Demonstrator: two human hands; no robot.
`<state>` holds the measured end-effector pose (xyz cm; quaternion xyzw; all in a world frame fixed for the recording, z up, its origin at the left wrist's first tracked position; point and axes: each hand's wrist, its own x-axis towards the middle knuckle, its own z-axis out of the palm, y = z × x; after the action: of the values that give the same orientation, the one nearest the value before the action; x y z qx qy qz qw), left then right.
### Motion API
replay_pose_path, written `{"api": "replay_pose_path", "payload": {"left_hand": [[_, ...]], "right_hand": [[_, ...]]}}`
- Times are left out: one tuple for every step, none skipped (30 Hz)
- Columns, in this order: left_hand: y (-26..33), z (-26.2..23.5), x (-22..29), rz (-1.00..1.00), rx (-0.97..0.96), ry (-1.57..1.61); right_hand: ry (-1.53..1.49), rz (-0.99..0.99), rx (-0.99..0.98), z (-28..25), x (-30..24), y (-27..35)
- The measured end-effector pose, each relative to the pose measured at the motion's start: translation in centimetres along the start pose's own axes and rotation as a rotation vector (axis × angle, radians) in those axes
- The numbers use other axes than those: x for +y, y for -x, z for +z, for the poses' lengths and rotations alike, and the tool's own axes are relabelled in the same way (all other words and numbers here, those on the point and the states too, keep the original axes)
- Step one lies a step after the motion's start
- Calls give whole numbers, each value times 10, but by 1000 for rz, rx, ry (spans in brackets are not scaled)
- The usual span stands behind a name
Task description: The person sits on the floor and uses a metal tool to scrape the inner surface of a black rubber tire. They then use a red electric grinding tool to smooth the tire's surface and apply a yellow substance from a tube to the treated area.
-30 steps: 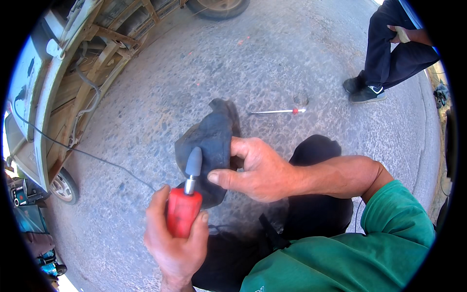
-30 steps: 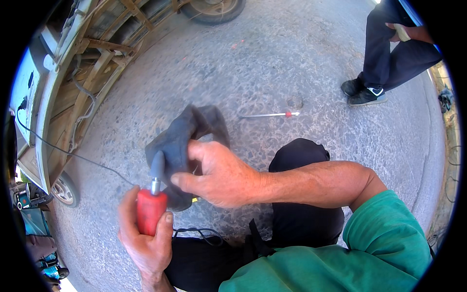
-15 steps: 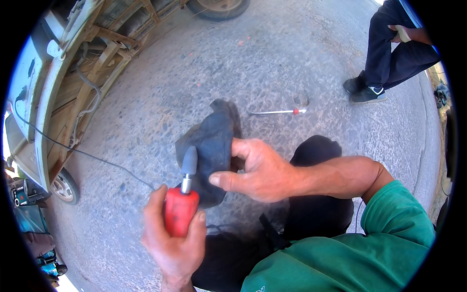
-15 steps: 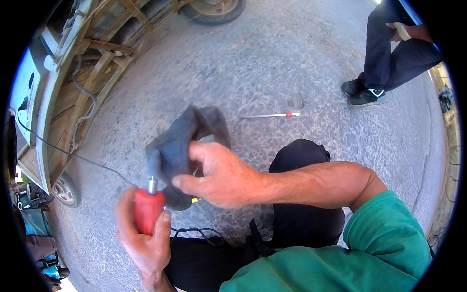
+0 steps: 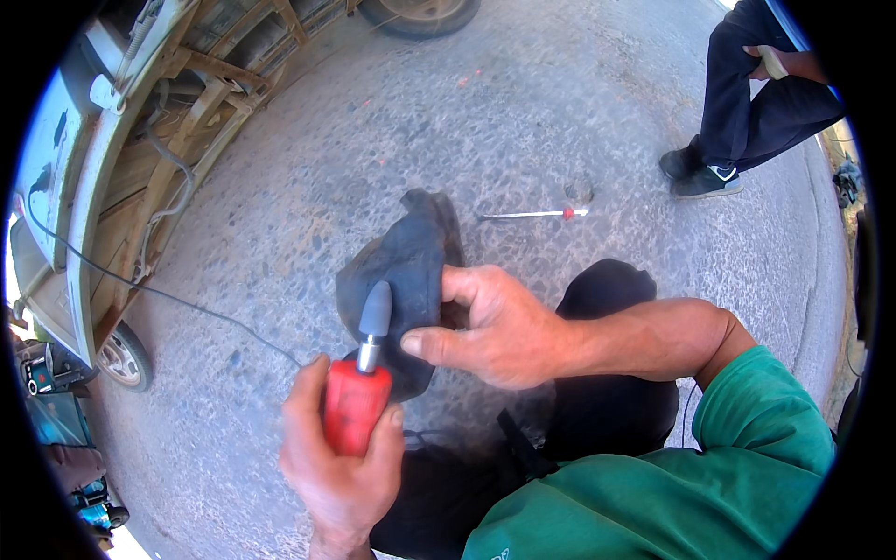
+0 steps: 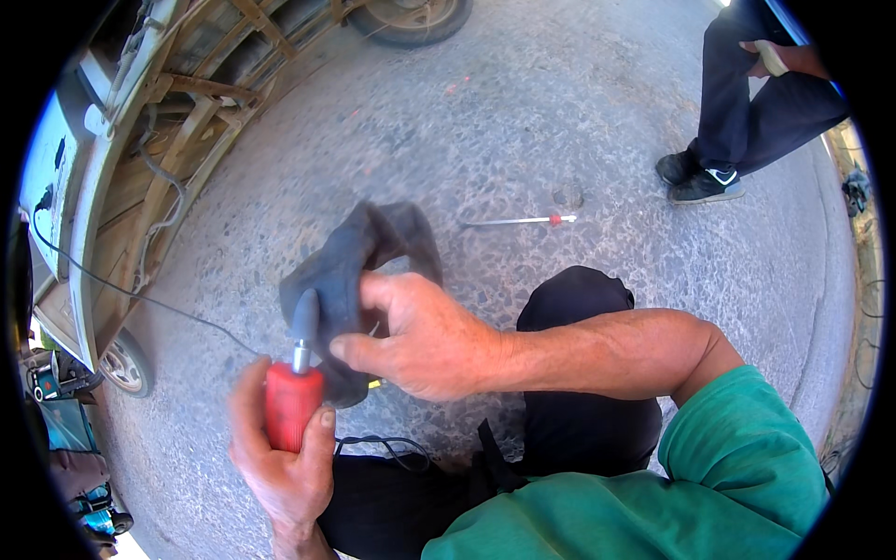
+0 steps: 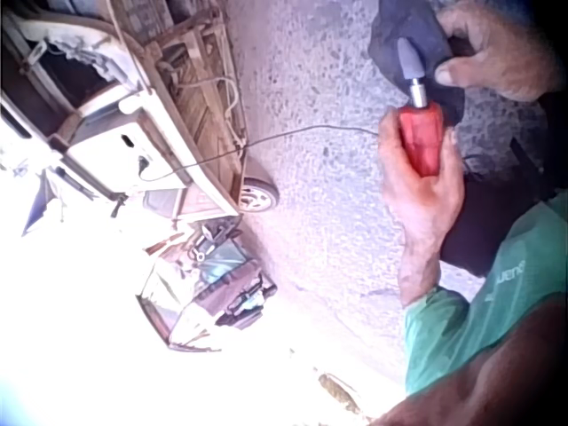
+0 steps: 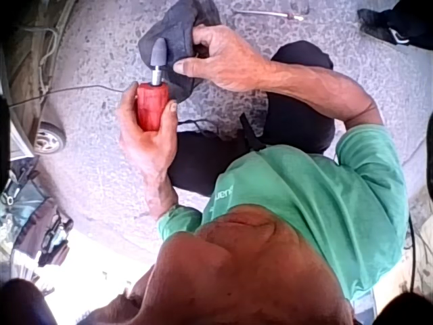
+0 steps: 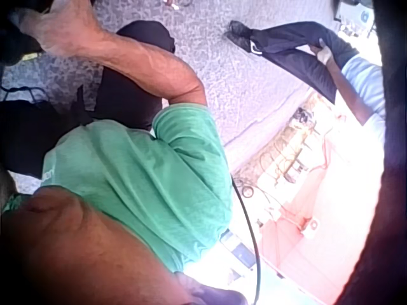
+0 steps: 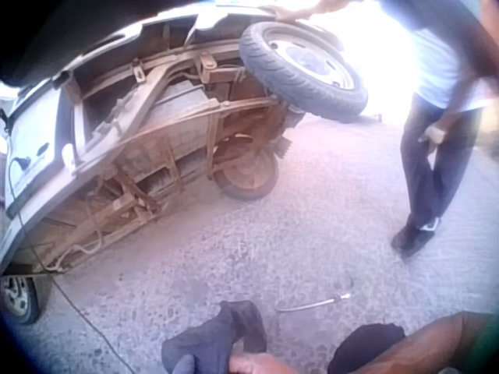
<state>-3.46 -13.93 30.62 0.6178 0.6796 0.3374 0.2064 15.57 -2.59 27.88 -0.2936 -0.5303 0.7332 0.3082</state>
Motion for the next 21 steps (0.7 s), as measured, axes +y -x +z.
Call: {"api": "replay_pose_path", "payload": {"left_hand": [[-1,0,1,21,-12,-23],[-1,0,0,32,-3,-26],[-1,1,-1,43,5,-29],[-2,1,-2,54,14,-33],[-2,0,1,-4,20,19],[-2,1,-1,-23,55,45],[-1,2,-4,-42,90,71],[-1,3,-6,-61,126,96],[-1,1,-3,-101,118,126],[-2,1,-4,-53,124,93],[-2,0,-6,-7,130,60],[-2,0,-7,40,135,28],[-2,0,-8,40,129,27],[-3,1,-7,39,125,25],[-3,2,-7,39,121,22],[-3,2,-4,22,98,17],[-3,0,0,5,74,11],[-3,-1,3,-12,51,6],[-3,-1,5,-20,39,9],[-3,-1,8,-27,28,11],[-3,0,9,-34,16,14]], "right_hand": [[-2,3,-4,0,1,0],[-4,7,-7,-1,4,0],[-6,10,-11,-2,5,0],[-24,0,-11,-1,6,0],[-41,-10,-10,-1,6,-1],[-58,-20,-8,-1,6,-1],[-64,-10,-2,-1,7,-1],[-70,0,4,-1,8,-1],[-77,10,10,-1,8,0],[-81,12,18,-2,8,-1],[-86,16,27,-2,8,-1],[-90,19,36,-2,8,-1],[-106,18,34,-2,9,0],[-123,17,31,-2,9,0],[-139,15,27,-1,9,0],[-133,20,27,-1,8,0],[-127,26,27,-1,7,0],[-121,32,27,0,6,0],[-111,33,22,0,5,0],[-101,34,17,-1,4,0],[-90,35,12,-1,4,0]]}}
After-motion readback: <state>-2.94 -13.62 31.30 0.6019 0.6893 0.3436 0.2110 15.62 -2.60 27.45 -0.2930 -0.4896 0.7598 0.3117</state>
